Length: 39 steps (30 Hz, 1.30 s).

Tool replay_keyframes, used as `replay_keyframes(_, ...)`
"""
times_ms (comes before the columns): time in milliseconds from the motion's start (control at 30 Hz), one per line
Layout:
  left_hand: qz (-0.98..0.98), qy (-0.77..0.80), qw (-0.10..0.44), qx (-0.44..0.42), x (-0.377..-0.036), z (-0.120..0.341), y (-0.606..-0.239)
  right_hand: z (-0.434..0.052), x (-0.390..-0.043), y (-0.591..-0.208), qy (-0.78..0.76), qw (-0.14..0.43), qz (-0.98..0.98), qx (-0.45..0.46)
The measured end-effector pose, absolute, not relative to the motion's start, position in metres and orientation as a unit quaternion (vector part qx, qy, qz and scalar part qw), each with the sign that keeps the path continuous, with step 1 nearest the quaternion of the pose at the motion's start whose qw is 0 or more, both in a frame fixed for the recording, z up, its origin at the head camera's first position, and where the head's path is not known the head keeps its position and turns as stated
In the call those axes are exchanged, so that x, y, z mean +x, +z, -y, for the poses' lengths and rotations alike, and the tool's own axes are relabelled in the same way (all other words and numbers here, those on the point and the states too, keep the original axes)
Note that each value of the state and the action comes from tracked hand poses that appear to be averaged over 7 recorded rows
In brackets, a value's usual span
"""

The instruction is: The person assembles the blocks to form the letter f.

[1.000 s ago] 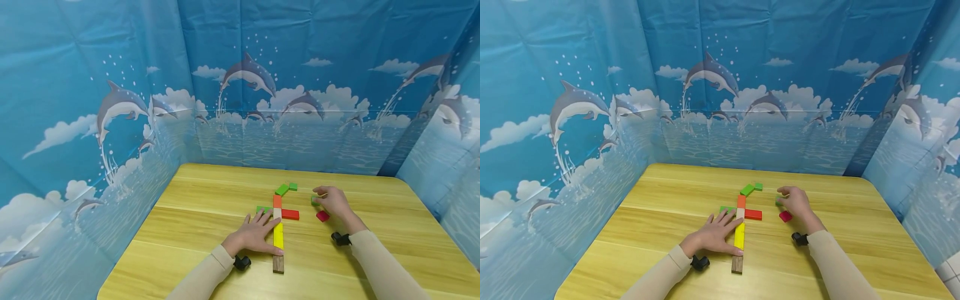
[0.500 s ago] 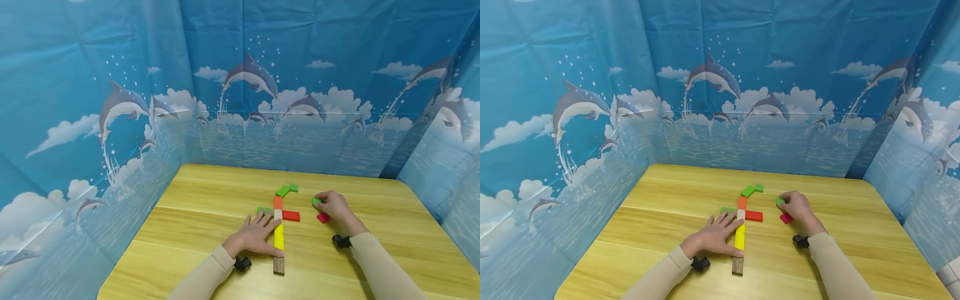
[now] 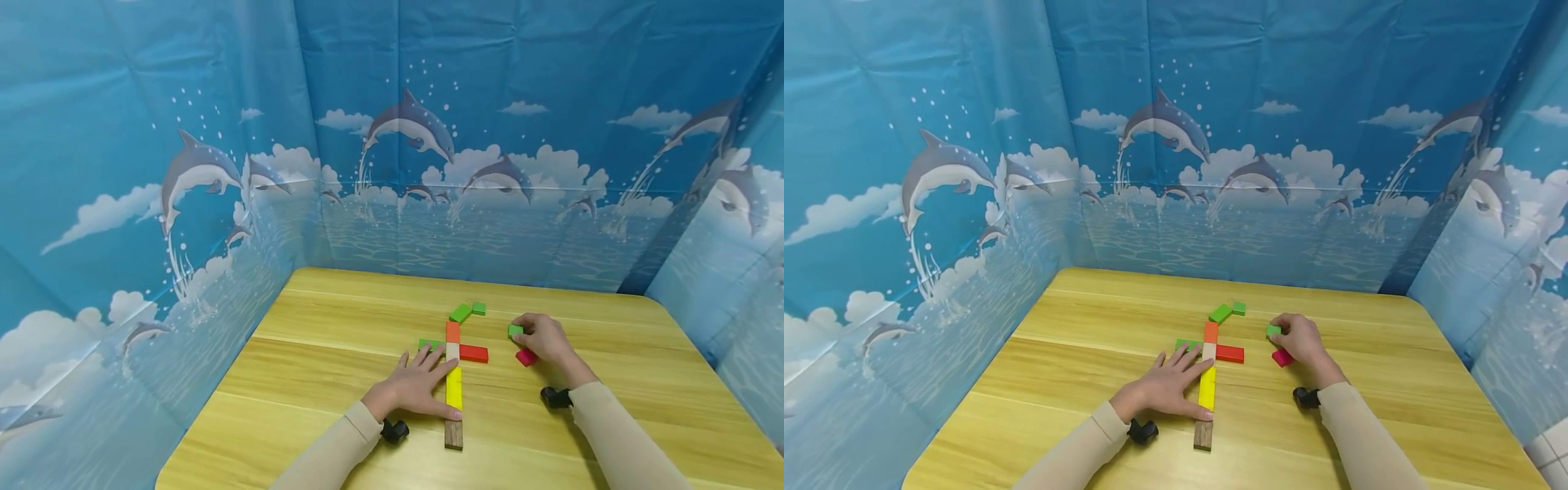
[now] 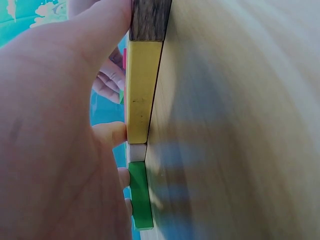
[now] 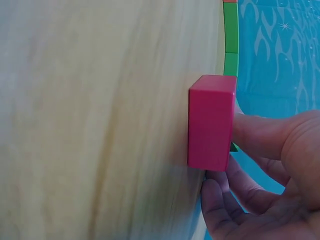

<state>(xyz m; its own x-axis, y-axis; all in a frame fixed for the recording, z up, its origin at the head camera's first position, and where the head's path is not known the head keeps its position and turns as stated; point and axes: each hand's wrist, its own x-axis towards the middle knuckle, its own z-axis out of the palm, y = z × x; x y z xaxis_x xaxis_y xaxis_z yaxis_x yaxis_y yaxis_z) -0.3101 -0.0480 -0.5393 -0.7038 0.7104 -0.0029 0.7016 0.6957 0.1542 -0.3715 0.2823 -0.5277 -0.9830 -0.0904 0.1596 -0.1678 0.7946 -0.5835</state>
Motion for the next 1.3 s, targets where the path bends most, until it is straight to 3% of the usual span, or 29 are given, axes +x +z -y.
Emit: replay_keyframes(1300, -0.919, 0.083, 0.038, 0.385, -0.311, 0.046, -0.538, -0.27, -0.378, -0.518, 0.365, 0.074, 0.925, 0.071)
